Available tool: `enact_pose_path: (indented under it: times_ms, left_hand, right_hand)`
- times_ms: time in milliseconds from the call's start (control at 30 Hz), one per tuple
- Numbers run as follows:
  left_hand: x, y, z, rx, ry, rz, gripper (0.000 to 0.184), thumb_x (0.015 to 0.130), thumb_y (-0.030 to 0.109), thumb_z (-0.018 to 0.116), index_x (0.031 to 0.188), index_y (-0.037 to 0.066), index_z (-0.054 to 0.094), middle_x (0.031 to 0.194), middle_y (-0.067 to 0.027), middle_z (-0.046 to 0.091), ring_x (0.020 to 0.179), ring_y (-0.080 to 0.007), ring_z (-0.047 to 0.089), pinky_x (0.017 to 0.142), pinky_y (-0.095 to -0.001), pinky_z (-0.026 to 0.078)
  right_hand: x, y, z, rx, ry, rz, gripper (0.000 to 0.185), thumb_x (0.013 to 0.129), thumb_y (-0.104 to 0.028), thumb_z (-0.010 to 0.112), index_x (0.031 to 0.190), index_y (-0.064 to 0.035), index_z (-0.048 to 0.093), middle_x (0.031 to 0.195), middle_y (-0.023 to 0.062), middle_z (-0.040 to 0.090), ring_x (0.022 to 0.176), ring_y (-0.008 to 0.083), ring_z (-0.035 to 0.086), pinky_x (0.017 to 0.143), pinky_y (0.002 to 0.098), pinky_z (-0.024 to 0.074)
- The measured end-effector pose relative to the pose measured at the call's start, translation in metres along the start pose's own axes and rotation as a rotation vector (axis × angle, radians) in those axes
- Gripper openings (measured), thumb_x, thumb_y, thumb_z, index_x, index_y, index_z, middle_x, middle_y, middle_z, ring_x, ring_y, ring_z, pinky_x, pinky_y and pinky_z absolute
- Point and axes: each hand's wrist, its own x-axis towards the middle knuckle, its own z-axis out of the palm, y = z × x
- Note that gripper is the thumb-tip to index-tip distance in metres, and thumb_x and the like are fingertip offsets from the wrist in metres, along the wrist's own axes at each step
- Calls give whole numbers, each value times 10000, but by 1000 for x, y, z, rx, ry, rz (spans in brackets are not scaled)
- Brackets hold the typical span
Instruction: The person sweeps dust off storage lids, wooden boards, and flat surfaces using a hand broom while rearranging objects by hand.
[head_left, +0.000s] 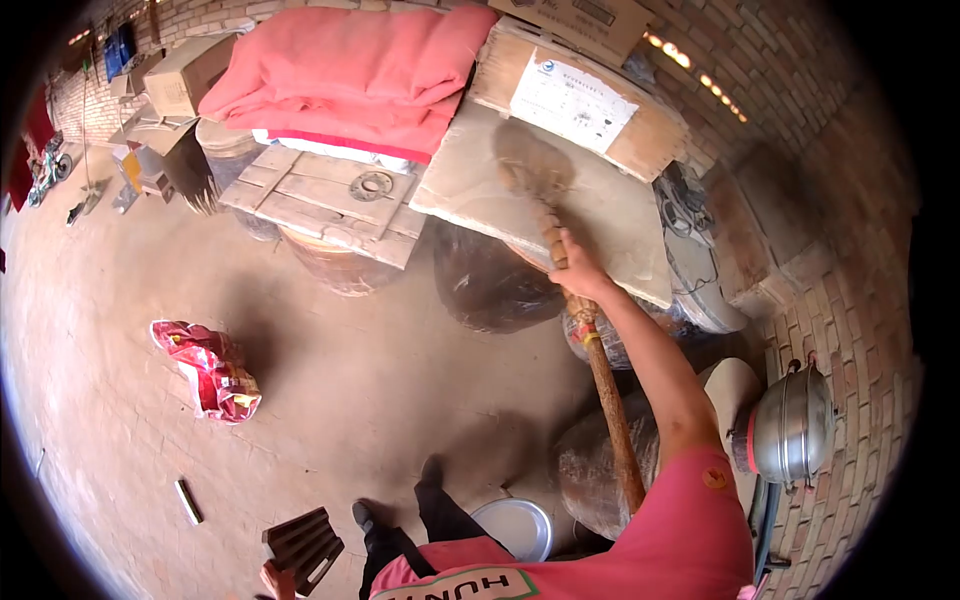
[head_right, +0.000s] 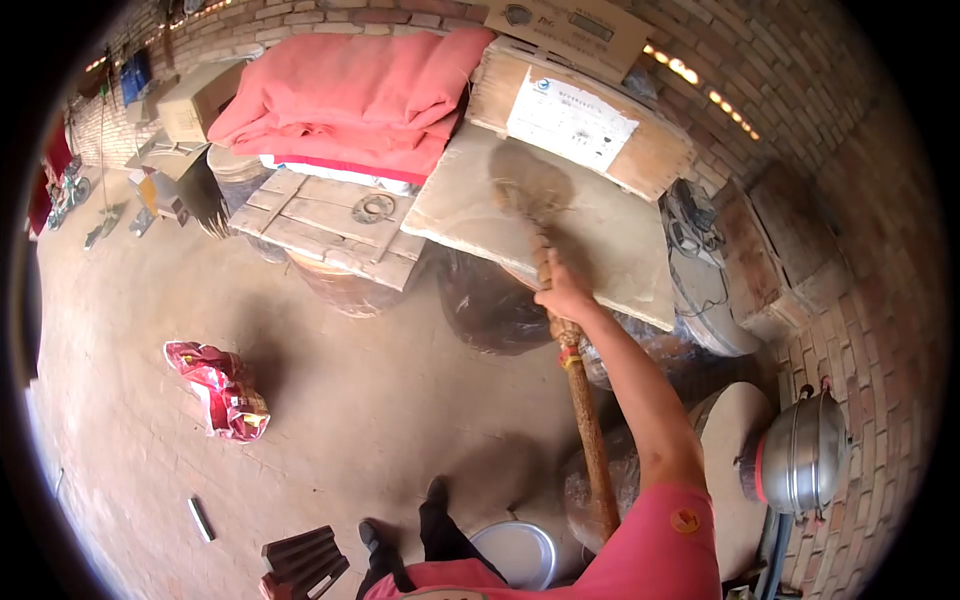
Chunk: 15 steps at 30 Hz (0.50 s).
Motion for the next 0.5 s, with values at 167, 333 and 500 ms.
enact_pose_path:
  times_ms: [167,333,500]
  left_hand:
    - [-23,13,-10,392,110,109,533,595,275,685,1042,15,556,998,-194,550,1017,-400,483,921,-500,392]
    - [-23,38,-30,360,38,11,454,581,222,689,970,27,556,987,-187,547,1012,-400,480,921,-485,391]
    - [-21,44,-35,315,111,-8,442,573,180,705,961,8,581,991,-202,564,1021,-394,498,937,-490,398]
  right_hand:
    - [-101,-74,-43,-58,-295,-181,944,748,-163,675,1529,-132,145,1149,255,601,1006,351,610,886,406,477]
    - [-229,-125,-85,52,-610,-176,897,791,-129,683,1530,-240,188,1081,193,659,855,287,657,788,364,503]
    - [-307,-110,-61,219,-433,-228,871,796,-139,704,1519,-214,224,1072,175,679,835,251,677,740,366,528]
